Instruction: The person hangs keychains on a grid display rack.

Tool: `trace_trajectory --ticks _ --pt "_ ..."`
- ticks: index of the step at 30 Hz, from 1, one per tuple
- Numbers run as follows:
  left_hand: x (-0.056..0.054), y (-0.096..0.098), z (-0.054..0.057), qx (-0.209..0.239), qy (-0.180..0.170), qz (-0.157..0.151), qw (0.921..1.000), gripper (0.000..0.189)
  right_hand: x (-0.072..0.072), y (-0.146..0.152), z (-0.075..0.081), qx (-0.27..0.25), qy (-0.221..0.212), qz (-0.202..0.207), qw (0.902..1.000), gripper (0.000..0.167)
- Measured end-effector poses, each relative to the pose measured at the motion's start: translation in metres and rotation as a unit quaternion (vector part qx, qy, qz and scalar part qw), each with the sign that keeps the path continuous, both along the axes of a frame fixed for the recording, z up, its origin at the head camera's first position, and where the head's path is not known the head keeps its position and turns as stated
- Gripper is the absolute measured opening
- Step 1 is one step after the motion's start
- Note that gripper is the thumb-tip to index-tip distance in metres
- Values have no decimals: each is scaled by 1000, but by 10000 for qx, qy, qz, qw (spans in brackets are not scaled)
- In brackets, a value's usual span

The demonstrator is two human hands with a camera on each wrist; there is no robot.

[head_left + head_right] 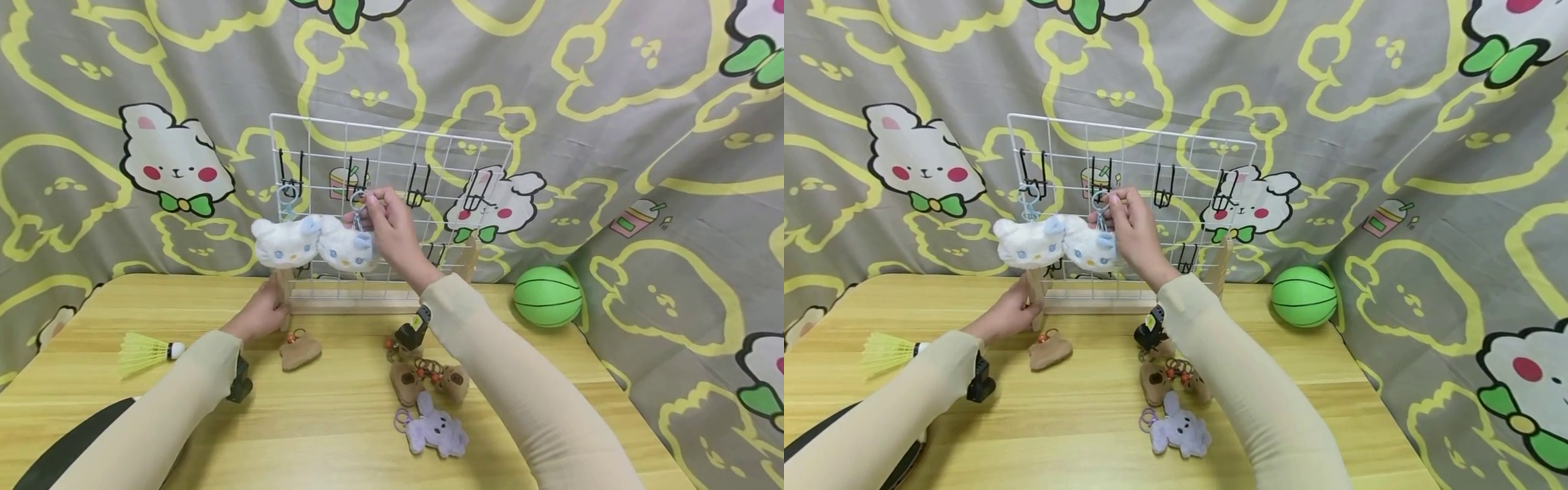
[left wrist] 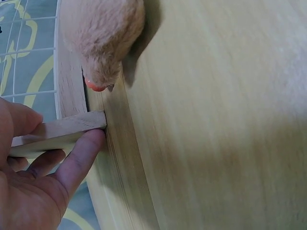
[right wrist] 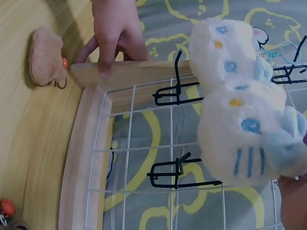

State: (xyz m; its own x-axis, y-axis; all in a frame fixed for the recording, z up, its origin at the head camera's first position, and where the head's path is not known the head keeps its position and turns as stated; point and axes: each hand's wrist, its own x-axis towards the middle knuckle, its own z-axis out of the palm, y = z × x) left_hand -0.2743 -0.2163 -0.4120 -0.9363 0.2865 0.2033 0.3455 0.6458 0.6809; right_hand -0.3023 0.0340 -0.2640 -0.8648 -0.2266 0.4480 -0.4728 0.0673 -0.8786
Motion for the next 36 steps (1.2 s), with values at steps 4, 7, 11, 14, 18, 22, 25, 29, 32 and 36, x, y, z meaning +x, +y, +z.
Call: trace_trajectory --ticks 4,7,11,14,18,22,25,29,32,36 --pt "2 0 1 -30 73 -26 10000 67 -1 3 -1 32 21 31 10000 26" --pt "3 -1 1 91 102 -83 9999 62 0 6 -2 73 45 25 10000 26" --pt "3 0 0 147 135 -110 9997 66 2 13 -5 133 120 72 9998 26" --pt "3 0 0 38 77 -72 9999 75 5 20 -8 229 211 113 9994 27" --pt "4 1 2 -69 -57 -16 10000 79 9 31 -14 358 185 119 9991 28" --pt "2 2 2 -101 -72 -11 9999 78 15 45 -22 603 60 -6 9982 28" --pt "1 1 1 -105 -65 -36 9999 78 20 56 -31 969 -7 -93 9952 28" --pt "2 -1 2 -99 -122 -48 9999 78 26 69 -48 1513 -162 -60 9883 29" --pt "3 0 3 -115 -110 -47 9999 79 29 80 -62 1972 -341 68 9797 28" --pt "3 0 2 -147 -42 -55 9999 79 33 91 -82 2863 -432 384 9564 22"
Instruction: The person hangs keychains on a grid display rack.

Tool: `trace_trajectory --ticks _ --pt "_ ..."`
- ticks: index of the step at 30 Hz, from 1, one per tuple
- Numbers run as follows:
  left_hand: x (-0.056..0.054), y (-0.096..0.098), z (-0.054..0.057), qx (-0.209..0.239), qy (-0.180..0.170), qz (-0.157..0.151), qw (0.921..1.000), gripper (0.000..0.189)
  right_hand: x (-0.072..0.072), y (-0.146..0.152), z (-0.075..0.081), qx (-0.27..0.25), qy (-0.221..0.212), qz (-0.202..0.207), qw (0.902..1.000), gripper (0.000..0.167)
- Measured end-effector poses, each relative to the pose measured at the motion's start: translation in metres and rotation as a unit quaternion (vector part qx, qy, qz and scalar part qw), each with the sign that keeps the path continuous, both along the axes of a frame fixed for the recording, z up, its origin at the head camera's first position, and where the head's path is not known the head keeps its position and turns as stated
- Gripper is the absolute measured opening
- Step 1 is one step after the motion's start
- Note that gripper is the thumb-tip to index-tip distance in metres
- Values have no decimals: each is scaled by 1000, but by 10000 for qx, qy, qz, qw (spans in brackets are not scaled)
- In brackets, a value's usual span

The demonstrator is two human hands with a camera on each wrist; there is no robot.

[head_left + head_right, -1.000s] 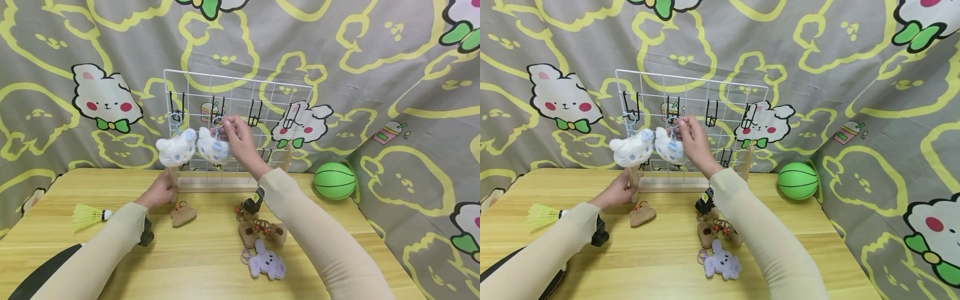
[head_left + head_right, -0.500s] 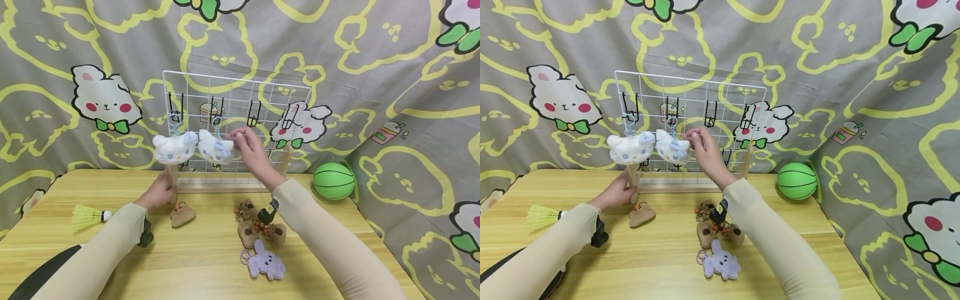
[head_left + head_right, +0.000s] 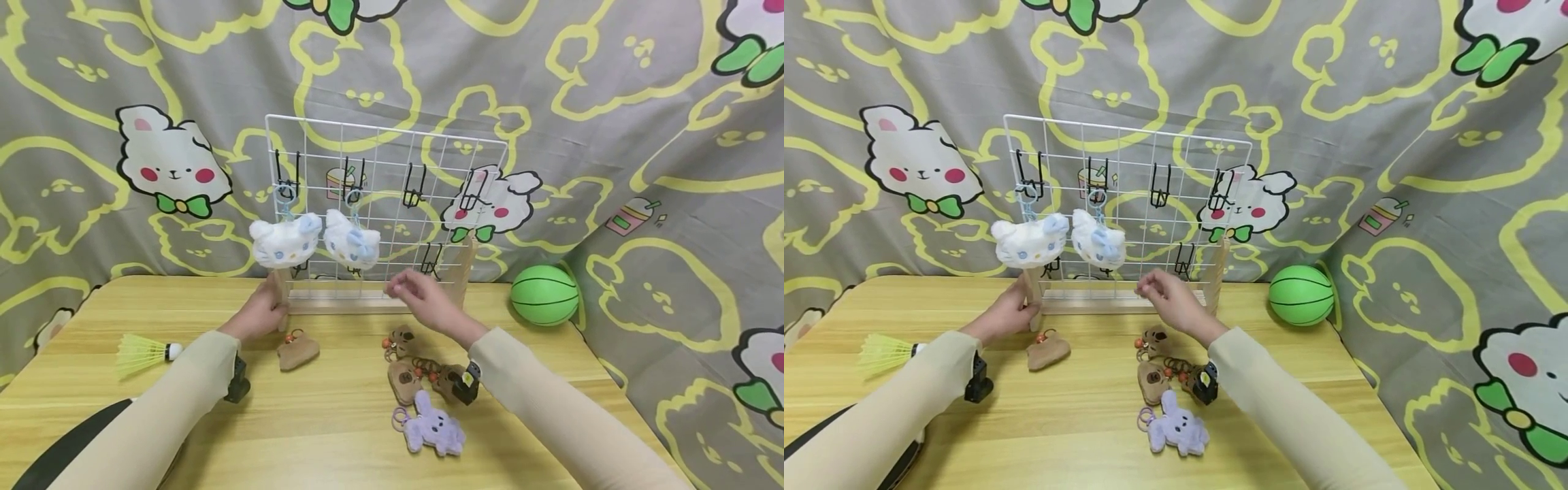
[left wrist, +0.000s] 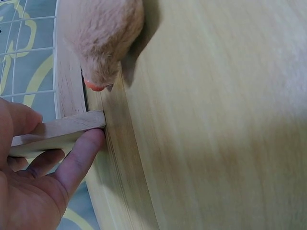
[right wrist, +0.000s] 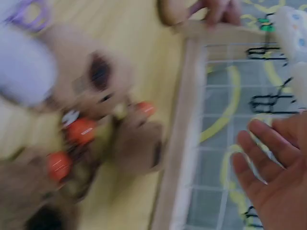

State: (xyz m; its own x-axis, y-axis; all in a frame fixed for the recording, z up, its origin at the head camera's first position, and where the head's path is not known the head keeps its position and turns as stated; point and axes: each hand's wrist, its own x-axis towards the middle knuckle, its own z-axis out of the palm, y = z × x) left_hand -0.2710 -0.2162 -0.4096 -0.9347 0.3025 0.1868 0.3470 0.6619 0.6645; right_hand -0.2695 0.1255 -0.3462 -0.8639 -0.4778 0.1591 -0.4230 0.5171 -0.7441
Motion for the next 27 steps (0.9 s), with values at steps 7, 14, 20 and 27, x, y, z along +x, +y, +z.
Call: trace_trajectory --ticks 7,14,20,27 --pt "-2 1 -2 18 52 -21 10000 74 5 15 -28 1805 -143 1270 9752 28" --pt "0 -3 -3 -22 192 71 9998 68 5 9 -38 2744 30 1891 9428 34" --pt "-3 -2 -3 69 -97 92 9999 76 9 7 -41 3191 204 1612 9337 37" --pt "-6 2 -1 87 -122 63 9999 73 11 10 -48 3175 178 1233 9401 19"
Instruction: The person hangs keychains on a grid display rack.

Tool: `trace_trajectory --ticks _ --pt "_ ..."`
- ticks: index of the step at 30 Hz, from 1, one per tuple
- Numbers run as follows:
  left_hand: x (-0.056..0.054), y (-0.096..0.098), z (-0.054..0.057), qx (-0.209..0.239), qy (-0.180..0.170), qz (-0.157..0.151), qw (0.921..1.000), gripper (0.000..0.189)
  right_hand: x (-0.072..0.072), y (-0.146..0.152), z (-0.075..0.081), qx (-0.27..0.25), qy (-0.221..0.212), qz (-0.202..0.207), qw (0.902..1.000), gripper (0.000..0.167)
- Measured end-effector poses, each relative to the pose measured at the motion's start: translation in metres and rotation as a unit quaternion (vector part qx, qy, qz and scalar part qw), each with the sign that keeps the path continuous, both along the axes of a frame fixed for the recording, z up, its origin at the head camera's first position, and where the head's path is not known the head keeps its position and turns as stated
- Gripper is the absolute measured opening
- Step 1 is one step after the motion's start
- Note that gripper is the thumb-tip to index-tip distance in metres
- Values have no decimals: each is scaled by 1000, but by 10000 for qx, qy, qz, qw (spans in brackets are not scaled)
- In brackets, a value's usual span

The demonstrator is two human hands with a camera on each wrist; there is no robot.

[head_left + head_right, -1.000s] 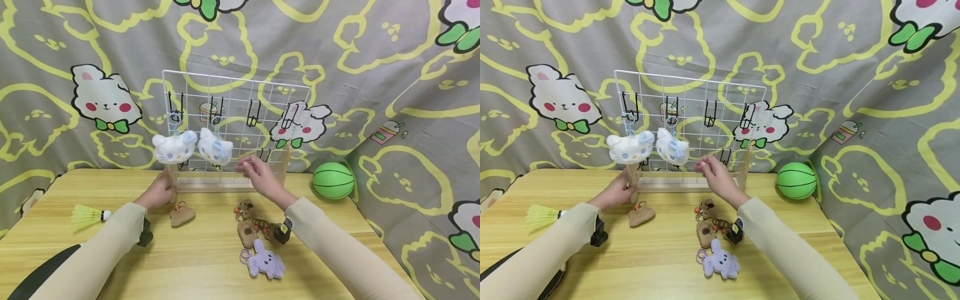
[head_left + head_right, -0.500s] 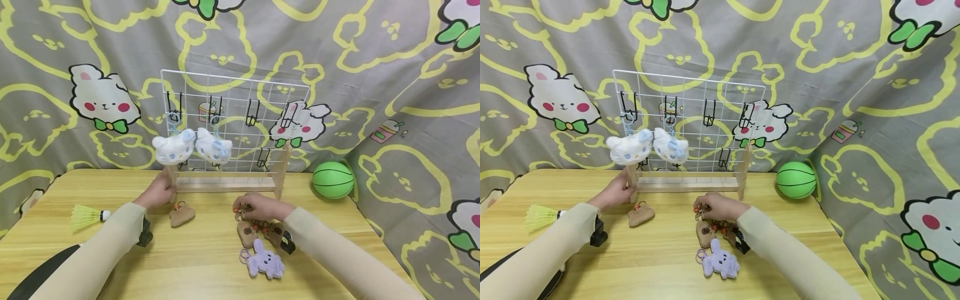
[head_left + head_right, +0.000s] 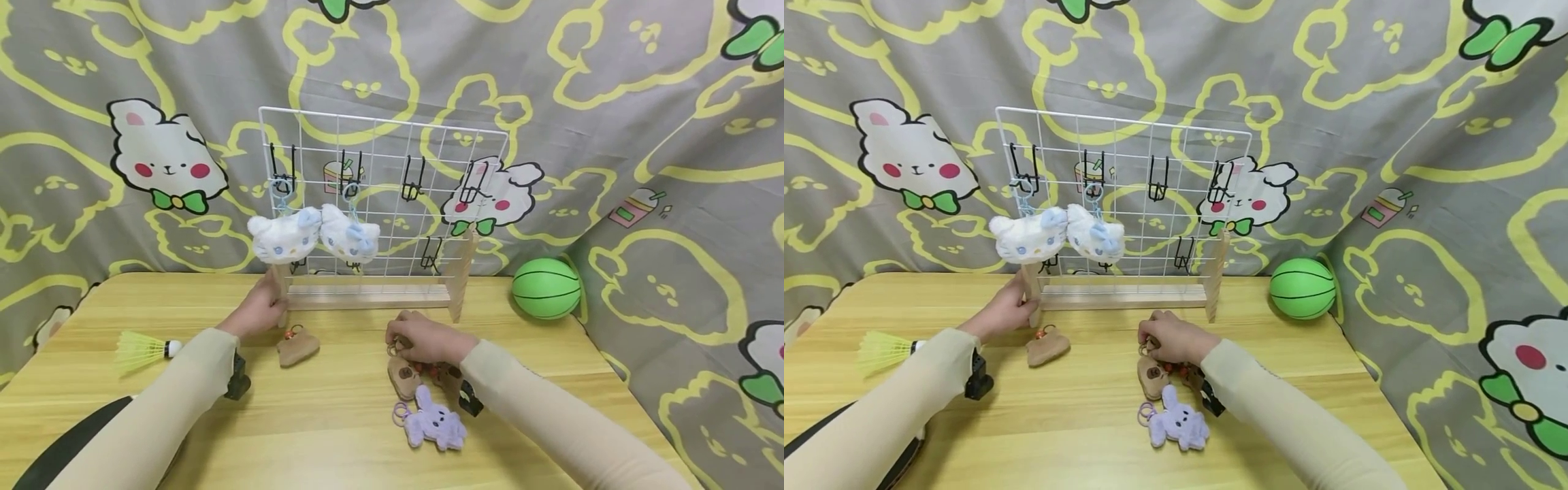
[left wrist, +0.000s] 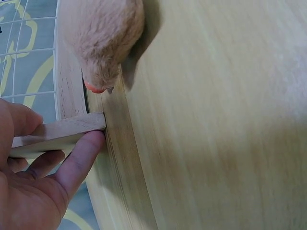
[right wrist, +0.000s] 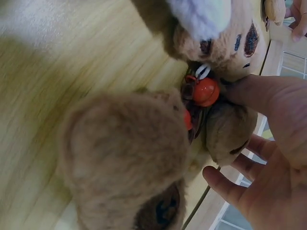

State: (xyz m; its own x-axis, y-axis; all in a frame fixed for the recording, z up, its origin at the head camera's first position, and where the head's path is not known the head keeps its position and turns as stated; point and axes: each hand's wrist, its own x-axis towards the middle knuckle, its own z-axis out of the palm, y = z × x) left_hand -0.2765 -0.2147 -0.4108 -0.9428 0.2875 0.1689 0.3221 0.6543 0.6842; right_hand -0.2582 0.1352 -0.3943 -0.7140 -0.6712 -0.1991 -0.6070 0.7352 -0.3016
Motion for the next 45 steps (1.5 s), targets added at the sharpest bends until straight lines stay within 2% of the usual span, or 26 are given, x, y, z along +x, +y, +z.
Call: trace_trajectory --ticks 6,11,16,20,26,28,32,39,43,45 --pt "0 -1 1 -23 44 10 10000 73 -2 -1 0 84 96 -143 9998 15" --pt "0 -2 0 -77 34 42 10000 74 -4 0 -2 -95 55 -176 9998 15" --pt "0 0 0 -95 42 32 9999 72 -6 4 -5 -594 -381 -210 9973 12" --pt "0 1 -1 -43 1 26 10000 71 -6 9 -4 -969 -566 -317 9932 9" --pt "1 3 1 37 -85 23 10000 75 -3 19 -3 -1641 -959 -515 9804 6" --pt "2 3 1 18 -104 29 9999 77 -2 22 -3 -1903 -1163 -568 9732 7" --pt "2 4 2 38 -75 10 10000 77 -2 27 -6 -2456 -1294 -744 9578 9" --pt "0 3 1 79 -38 6 10000 74 -1 34 -7 -3489 -1878 -1122 9113 13" --pt "1 2 -1 62 -32 10 10000 77 0 34 -7 -3923 -2022 -1192 8894 16" --pt "1 1 -2 23 -25 21 10000 77 0 34 -7 -4167 -2137 -1235 8749 15"
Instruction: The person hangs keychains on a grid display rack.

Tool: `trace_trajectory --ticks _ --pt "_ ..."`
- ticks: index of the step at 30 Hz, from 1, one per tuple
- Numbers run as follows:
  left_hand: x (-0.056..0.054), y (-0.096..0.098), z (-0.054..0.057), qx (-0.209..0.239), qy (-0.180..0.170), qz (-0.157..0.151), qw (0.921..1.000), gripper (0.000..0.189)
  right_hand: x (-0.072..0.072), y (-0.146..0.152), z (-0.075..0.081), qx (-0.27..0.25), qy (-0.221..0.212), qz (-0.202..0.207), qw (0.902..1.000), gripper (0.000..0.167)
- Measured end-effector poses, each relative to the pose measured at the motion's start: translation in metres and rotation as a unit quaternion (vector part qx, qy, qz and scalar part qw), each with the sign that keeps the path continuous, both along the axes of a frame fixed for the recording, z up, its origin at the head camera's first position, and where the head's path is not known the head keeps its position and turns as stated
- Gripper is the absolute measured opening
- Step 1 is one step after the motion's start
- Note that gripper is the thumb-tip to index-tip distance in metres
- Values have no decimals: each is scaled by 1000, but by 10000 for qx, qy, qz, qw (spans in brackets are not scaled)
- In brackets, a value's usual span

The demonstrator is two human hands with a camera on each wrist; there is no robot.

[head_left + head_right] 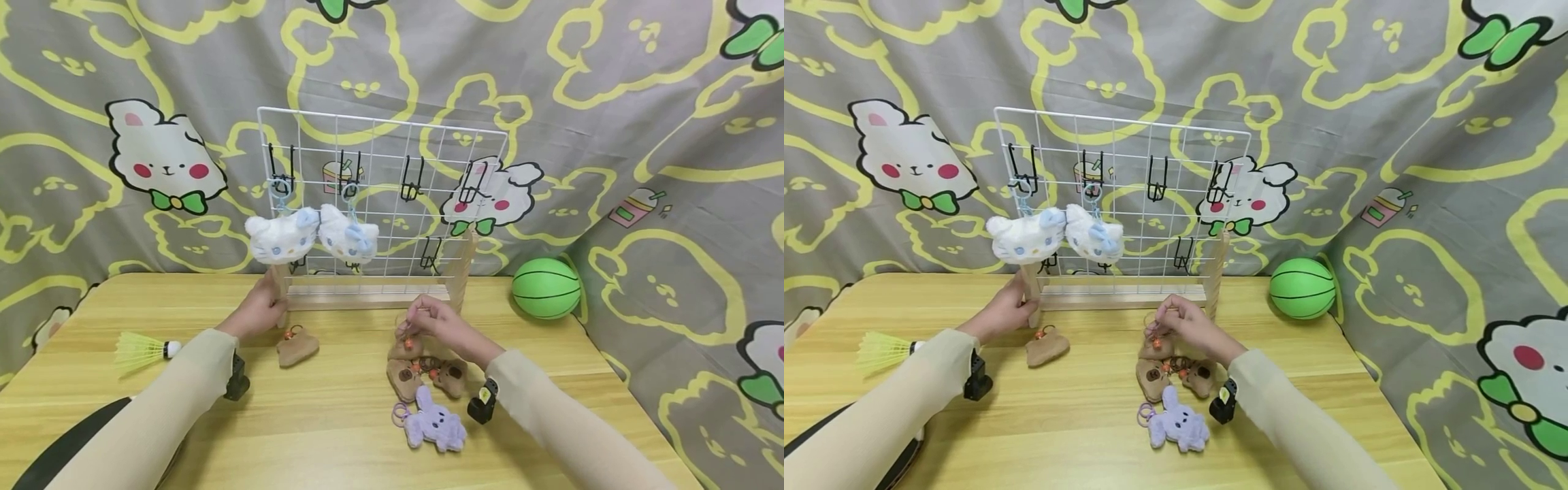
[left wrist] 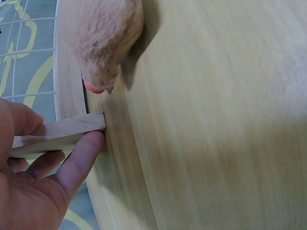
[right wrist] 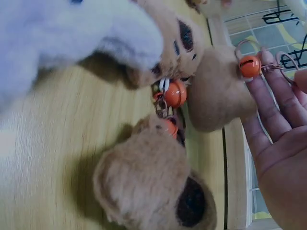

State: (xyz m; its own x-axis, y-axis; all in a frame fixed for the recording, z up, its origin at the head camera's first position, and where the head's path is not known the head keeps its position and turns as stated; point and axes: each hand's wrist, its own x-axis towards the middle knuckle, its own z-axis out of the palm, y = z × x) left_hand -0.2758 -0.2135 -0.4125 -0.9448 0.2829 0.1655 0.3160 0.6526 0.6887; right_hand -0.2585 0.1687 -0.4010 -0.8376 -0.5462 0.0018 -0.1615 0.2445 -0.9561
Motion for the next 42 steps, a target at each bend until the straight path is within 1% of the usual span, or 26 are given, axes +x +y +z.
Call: trace_trajectory --ticks 3,6,10,14,21,24,30,34,39,42 --pt "0 0 0 -43 33 25 10000 75 -1 -1 2 -363 -167 -141 9991 14" --pt "-1 0 0 -49 46 36 10000 73 -1 -2 7 -612 -225 -358 9972 13" --pt "0 -1 0 -14 22 22 10000 72 -1 -3 18 -799 -116 -600 9949 15" --pt "1 -1 0 22 12 -1 10000 72 -2 -4 33 -987 147 -642 9929 22" --pt "1 -2 0 30 -16 -9 10000 71 -5 -6 66 -1366 741 -646 9857 15" --pt "0 -2 -1 21 -27 -17 10000 71 -6 -7 81 -1482 905 -661 9826 14" --pt "-1 -1 0 31 89 -38 9999 71 -7 -13 107 -1614 1088 -1075 9750 11" --pt "0 0 0 121 48 -51 9999 73 -8 -14 120 -1511 1290 -1237 9722 10" --pt "0 2 1 134 -1 -57 9999 74 -11 -16 132 -1476 1499 -1188 9704 9" --pt "1 1 1 93 1 -29 10000 74 -12 -19 138 -1574 1571 -1174 9679 8"
